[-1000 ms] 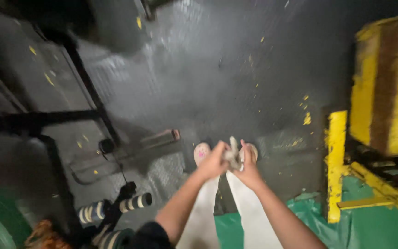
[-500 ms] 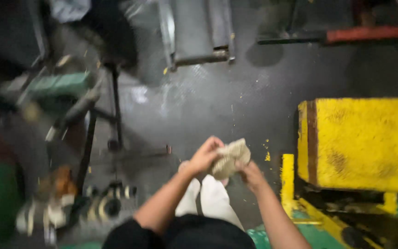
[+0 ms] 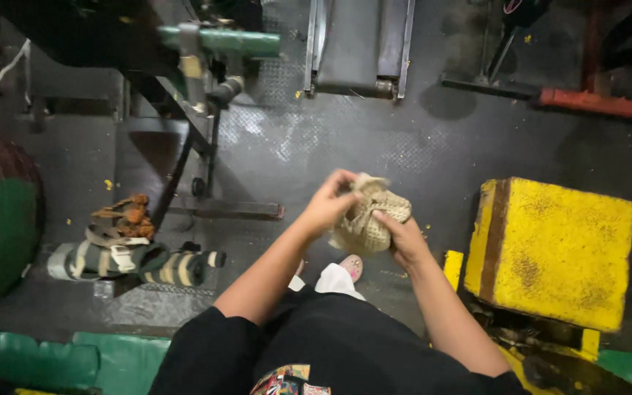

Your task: Cleaning and wiping down various gym machine attachments and parts with a rag and cleaning solution.

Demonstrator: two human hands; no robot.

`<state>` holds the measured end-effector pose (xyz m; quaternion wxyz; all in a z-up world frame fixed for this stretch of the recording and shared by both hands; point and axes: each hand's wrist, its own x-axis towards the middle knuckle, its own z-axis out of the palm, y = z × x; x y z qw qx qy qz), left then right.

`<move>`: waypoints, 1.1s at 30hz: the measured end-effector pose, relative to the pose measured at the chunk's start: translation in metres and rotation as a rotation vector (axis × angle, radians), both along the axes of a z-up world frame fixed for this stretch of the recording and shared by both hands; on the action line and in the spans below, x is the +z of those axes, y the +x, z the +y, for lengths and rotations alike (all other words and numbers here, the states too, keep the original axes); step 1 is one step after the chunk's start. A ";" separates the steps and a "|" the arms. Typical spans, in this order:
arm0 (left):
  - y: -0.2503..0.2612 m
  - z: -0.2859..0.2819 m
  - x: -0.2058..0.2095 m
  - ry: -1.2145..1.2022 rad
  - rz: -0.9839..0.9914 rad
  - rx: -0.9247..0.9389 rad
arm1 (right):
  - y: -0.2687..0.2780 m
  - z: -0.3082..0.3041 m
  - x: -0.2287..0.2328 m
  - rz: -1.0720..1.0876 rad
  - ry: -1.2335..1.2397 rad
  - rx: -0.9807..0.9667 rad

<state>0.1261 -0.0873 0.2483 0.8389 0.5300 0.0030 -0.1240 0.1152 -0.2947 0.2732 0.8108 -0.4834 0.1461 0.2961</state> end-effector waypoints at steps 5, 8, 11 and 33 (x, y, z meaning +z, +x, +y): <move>0.019 0.116 -0.015 0.402 -0.106 0.705 | 0.005 0.041 0.016 0.096 0.105 -0.109; 0.037 0.159 0.030 0.553 -0.141 0.906 | -0.004 0.060 0.031 0.184 0.266 -0.183; 0.050 0.174 0.060 0.565 -0.219 0.973 | -0.026 0.065 0.035 0.151 0.375 -0.215; 0.042 0.218 0.112 0.756 -0.549 0.622 | -0.146 0.044 0.067 -0.127 0.306 -0.641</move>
